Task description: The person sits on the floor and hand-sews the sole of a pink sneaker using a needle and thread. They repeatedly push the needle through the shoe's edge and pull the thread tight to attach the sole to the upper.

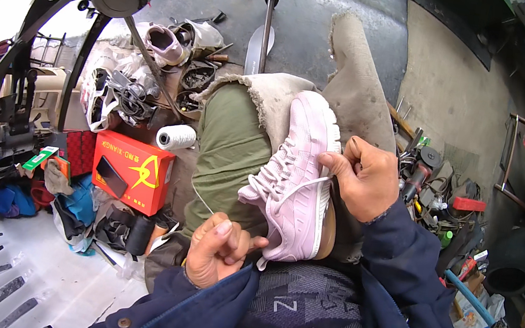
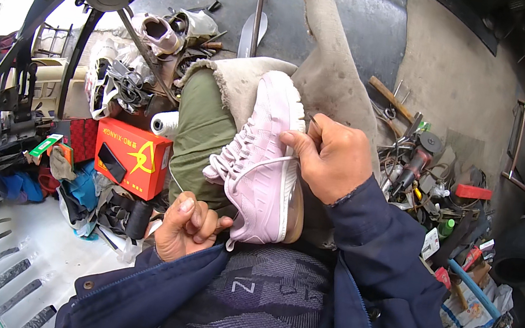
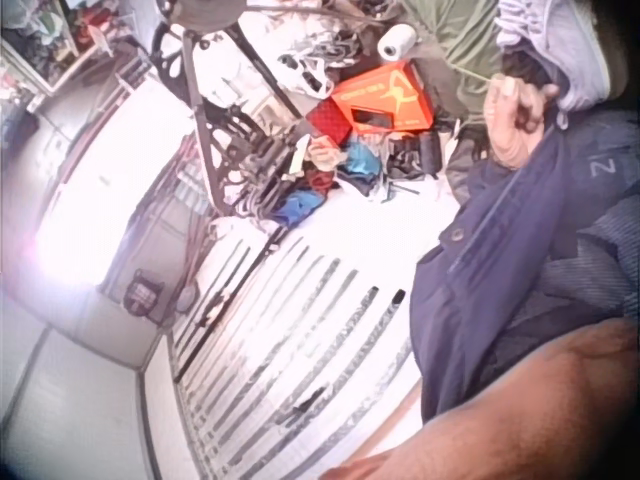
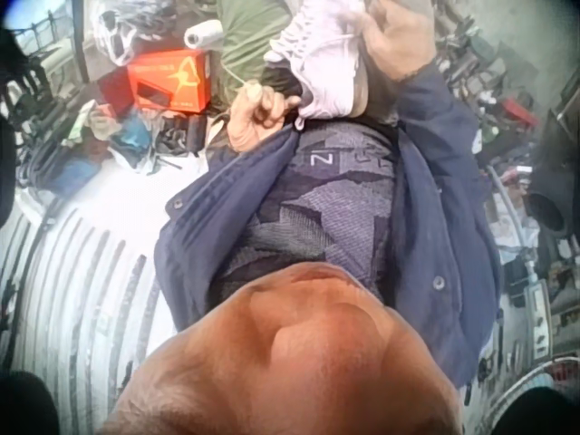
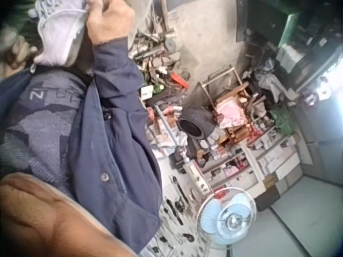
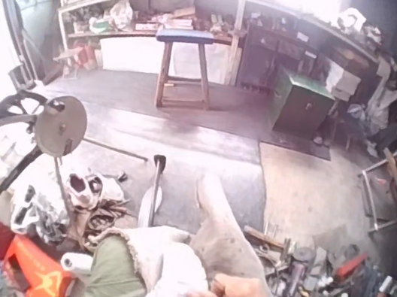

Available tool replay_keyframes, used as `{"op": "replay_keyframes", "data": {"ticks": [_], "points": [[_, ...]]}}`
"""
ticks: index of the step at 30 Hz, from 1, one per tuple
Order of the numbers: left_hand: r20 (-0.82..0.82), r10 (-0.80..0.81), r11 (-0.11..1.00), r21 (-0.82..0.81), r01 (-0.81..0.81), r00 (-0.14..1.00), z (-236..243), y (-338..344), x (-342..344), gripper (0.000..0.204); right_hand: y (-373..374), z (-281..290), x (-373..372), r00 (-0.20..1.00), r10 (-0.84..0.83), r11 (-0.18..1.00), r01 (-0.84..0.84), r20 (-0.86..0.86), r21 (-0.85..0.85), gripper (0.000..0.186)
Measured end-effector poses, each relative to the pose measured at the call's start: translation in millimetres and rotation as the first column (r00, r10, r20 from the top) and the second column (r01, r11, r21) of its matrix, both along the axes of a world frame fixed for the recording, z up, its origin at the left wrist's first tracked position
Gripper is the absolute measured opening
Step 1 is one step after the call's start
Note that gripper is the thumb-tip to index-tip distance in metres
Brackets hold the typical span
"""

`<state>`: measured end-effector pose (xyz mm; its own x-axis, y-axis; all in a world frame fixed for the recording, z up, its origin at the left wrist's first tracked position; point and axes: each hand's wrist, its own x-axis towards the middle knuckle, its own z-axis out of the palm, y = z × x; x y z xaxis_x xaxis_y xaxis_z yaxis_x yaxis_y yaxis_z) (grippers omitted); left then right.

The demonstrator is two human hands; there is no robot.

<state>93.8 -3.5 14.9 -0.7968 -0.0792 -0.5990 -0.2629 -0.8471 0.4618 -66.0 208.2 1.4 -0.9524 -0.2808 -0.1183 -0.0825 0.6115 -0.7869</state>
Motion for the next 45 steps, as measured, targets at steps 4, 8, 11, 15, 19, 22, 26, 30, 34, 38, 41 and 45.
{"op": "replay_keyframes", "data": {"ticks": [4, 8, 11, 15, 19, 22, 26, 30, 34, 38, 41, 45], "points": [[-0.057, 0.003, 1.000, 0.013, -0.002, 0.998, -2.6, 2.4, 4.7, 0.024, 0.0, 1.0, 4.2, 0.997, 0.005, 1.000, -0.004, -0.081, 0.001, 0.044], [-0.176, 0.026, 0.999, -0.024, -0.031, 0.984, -7.1, -2.6, 10.4, 0.024, 4.9, 3.4, 6.7, 0.999, -0.015, 1.000, 0.016, -0.040, 0.019, 0.044], [-0.190, 0.081, 0.991, -0.090, -0.099, 0.979, -12.5, -16.4, 22.1, 0.028, 10.2, 3.1, 7.7, 1.000, -0.016, 1.000, 0.016, -0.014, -0.008, 0.042], [-0.246, 0.122, 0.974, -0.159, -0.164, 0.962, -22.5, -64.6, 40.4, 0.030, 24.1, -4.7, 8.1, 0.999, -0.035, 0.981, 0.040, 0.031, -0.189, 0.036], [-0.095, -0.037, 0.905, -0.425, -0.007, 0.995, -16.9, -116.5, 55.0, 0.020, 73.7, -14.5, -5.5, 0.987, -0.154, 0.964, 0.160, 0.041, -0.214, 0.026], [-0.105, -0.059, 0.745, -0.666, -0.026, 0.993, -3.0, -114.3, 54.7, 0.031, 113.1, -16.8, -12.5, 0.947, -0.311, 0.904, 0.320, -0.078, 0.282, 0.029], [-0.313, -0.147, 0.863, -0.504, -0.033, 0.938, 7.7, -52.3, 35.2, 0.034, 110.3, -10.7, 8.2, 0.916, -0.041, 0.992, 0.086, -0.398, 0.097, 0.031], [-0.225, -0.467, 0.870, -0.288, 0.400, 0.855, 11.1, -1.0, 3.1, 0.061, 68.6, -1.6, 49.3, 0.994, 0.044, 0.933, -0.078, -0.103, -0.352, 0.050], [-0.178, -0.589, 0.780, -0.380, 0.497, 0.788, 11.9, 22.2, -24.6, 0.060, 54.8, -0.9, 59.3, 0.993, 0.073, 0.926, -0.101, -0.088, -0.365, 0.047], [-0.136, -0.671, 0.703, -0.427, 0.568, 0.729, 3.9, 36.5, -50.2, 0.058, 58.7, -4.0, 58.6, 0.996, 0.084, 0.933, -0.092, -0.037, -0.347, 0.044], [-0.072, -0.643, 0.716, -0.410, 0.565, 0.762, -2.2, 44.4, -60.6, 0.057, 60.4, -5.6, 58.4, 0.996, 0.087, 0.936, -0.090, -0.025, -0.341, 0.044], [-0.025, -0.616, 0.747, -0.335, 0.575, 0.787, -4.3, 47.7, -62.2, 0.053, 59.5, -6.9, 56.4, 0.995, 0.095, 0.932, -0.103, -0.041, -0.347, 0.045]]}}
